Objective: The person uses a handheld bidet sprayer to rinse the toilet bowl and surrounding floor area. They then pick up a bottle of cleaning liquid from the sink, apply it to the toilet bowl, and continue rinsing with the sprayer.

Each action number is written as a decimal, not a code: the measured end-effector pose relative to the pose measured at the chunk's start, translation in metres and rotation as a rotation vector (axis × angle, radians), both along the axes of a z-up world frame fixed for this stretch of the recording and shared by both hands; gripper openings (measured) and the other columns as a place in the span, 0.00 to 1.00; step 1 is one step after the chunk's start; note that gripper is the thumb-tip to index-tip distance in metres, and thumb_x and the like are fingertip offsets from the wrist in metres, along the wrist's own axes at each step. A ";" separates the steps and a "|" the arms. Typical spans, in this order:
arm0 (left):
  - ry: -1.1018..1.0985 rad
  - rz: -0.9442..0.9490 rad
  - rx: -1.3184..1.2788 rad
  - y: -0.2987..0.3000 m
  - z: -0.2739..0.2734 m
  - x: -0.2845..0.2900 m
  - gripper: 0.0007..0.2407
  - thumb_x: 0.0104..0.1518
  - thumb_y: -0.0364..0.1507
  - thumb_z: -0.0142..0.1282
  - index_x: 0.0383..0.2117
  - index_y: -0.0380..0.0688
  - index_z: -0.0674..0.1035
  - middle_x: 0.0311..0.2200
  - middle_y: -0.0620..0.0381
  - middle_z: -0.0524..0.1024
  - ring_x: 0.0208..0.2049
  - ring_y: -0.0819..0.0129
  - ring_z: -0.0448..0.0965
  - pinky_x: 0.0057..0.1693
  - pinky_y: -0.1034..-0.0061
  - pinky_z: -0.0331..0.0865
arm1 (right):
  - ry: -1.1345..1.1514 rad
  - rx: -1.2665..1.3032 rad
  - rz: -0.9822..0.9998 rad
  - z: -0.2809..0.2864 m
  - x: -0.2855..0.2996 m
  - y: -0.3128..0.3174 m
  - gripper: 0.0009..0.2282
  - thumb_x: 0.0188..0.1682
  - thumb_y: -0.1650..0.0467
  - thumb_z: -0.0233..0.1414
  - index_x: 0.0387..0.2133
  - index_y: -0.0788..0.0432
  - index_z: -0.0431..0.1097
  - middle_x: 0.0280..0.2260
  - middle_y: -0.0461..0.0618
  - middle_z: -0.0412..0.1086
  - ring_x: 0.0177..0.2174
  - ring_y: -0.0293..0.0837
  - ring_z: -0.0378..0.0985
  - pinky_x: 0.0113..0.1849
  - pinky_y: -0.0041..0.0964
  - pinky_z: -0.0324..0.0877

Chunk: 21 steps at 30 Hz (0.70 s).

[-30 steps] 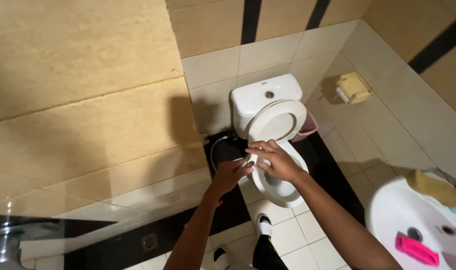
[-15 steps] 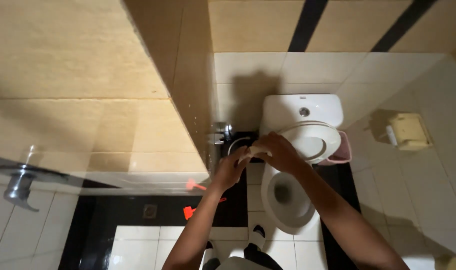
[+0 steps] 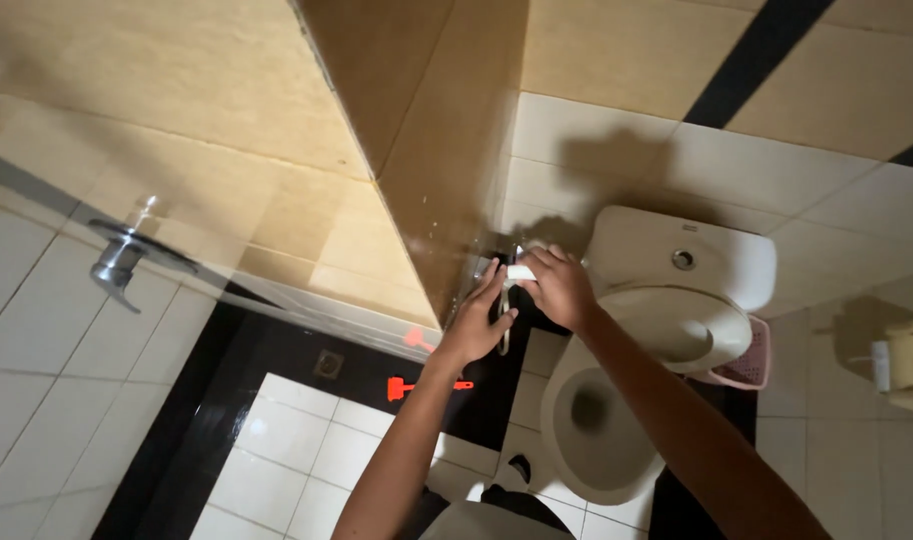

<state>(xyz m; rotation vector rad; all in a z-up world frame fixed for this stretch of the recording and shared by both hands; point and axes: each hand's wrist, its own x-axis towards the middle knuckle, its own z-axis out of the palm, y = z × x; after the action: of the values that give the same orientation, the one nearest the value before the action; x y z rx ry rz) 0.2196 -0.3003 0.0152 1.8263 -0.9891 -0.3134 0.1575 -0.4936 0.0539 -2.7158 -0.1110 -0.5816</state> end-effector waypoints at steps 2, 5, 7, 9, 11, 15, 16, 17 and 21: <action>0.003 0.021 0.012 -0.002 -0.006 0.005 0.33 0.56 0.24 0.60 0.69 0.36 0.58 0.73 0.41 0.51 0.71 0.46 0.56 0.70 0.66 0.56 | 0.009 -0.023 0.000 -0.003 0.007 0.004 0.13 0.41 0.70 0.61 0.40 0.56 0.73 0.41 0.48 0.72 0.42 0.53 0.72 0.41 0.49 0.67; -0.007 0.061 0.011 -0.009 -0.018 0.013 0.34 0.54 0.23 0.59 0.69 0.35 0.57 0.73 0.41 0.51 0.72 0.46 0.55 0.71 0.66 0.55 | 0.010 -0.060 -0.012 -0.009 0.022 0.005 0.13 0.41 0.70 0.60 0.40 0.55 0.73 0.43 0.49 0.72 0.45 0.52 0.71 0.43 0.50 0.66; -0.018 0.093 0.005 -0.013 -0.023 0.017 0.34 0.53 0.22 0.58 0.69 0.34 0.56 0.73 0.40 0.51 0.72 0.46 0.54 0.71 0.66 0.54 | 0.005 -0.067 -0.012 -0.011 0.030 0.005 0.13 0.40 0.70 0.60 0.39 0.56 0.73 0.44 0.50 0.71 0.46 0.52 0.71 0.43 0.50 0.66; -0.042 0.102 0.084 -0.018 -0.023 0.018 0.35 0.51 0.22 0.59 0.69 0.34 0.57 0.72 0.40 0.52 0.72 0.45 0.53 0.72 0.64 0.51 | 0.083 -0.056 -0.002 -0.010 0.034 0.004 0.14 0.41 0.72 0.60 0.42 0.56 0.72 0.43 0.49 0.71 0.48 0.52 0.70 0.44 0.51 0.66; -0.054 0.136 0.083 -0.023 -0.029 0.021 0.35 0.51 0.22 0.58 0.69 0.33 0.57 0.71 0.38 0.53 0.72 0.44 0.53 0.72 0.65 0.51 | 0.093 -0.045 -0.003 -0.015 0.042 0.004 0.13 0.41 0.72 0.60 0.41 0.56 0.72 0.44 0.49 0.71 0.48 0.52 0.70 0.45 0.51 0.66; -0.069 0.173 0.087 -0.028 -0.035 0.018 0.33 0.51 0.22 0.55 0.69 0.32 0.58 0.71 0.35 0.54 0.72 0.41 0.53 0.73 0.65 0.52 | -0.002 -0.019 0.044 -0.025 0.051 0.004 0.16 0.38 0.74 0.58 0.43 0.56 0.73 0.42 0.50 0.71 0.49 0.55 0.70 0.44 0.52 0.65; -0.067 0.178 0.090 -0.028 -0.030 0.016 0.33 0.51 0.22 0.55 0.69 0.32 0.58 0.71 0.35 0.54 0.72 0.41 0.53 0.73 0.65 0.52 | 0.000 -0.017 0.049 -0.027 0.054 0.005 0.16 0.38 0.74 0.58 0.43 0.56 0.73 0.42 0.50 0.71 0.49 0.55 0.70 0.44 0.52 0.65; -0.099 0.188 0.176 -0.029 -0.024 0.016 0.35 0.51 0.23 0.55 0.69 0.31 0.57 0.71 0.36 0.53 0.71 0.40 0.53 0.73 0.63 0.50 | 0.053 -0.034 0.026 -0.030 0.056 0.006 0.15 0.39 0.74 0.57 0.42 0.57 0.73 0.41 0.50 0.71 0.47 0.55 0.70 0.45 0.52 0.65; -0.048 0.201 0.337 -0.039 -0.025 0.014 0.36 0.51 0.25 0.53 0.70 0.32 0.53 0.71 0.38 0.52 0.72 0.42 0.51 0.72 0.62 0.53 | 0.107 -0.031 -0.012 -0.042 0.061 0.005 0.11 0.43 0.75 0.55 0.39 0.55 0.74 0.41 0.49 0.72 0.47 0.54 0.71 0.48 0.51 0.66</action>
<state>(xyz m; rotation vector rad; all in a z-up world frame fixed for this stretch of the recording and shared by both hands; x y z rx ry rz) 0.2336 -0.3394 -0.0101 2.2300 -0.8106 -0.3288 0.2183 -0.4891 0.0121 -2.7731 -0.0765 -0.4405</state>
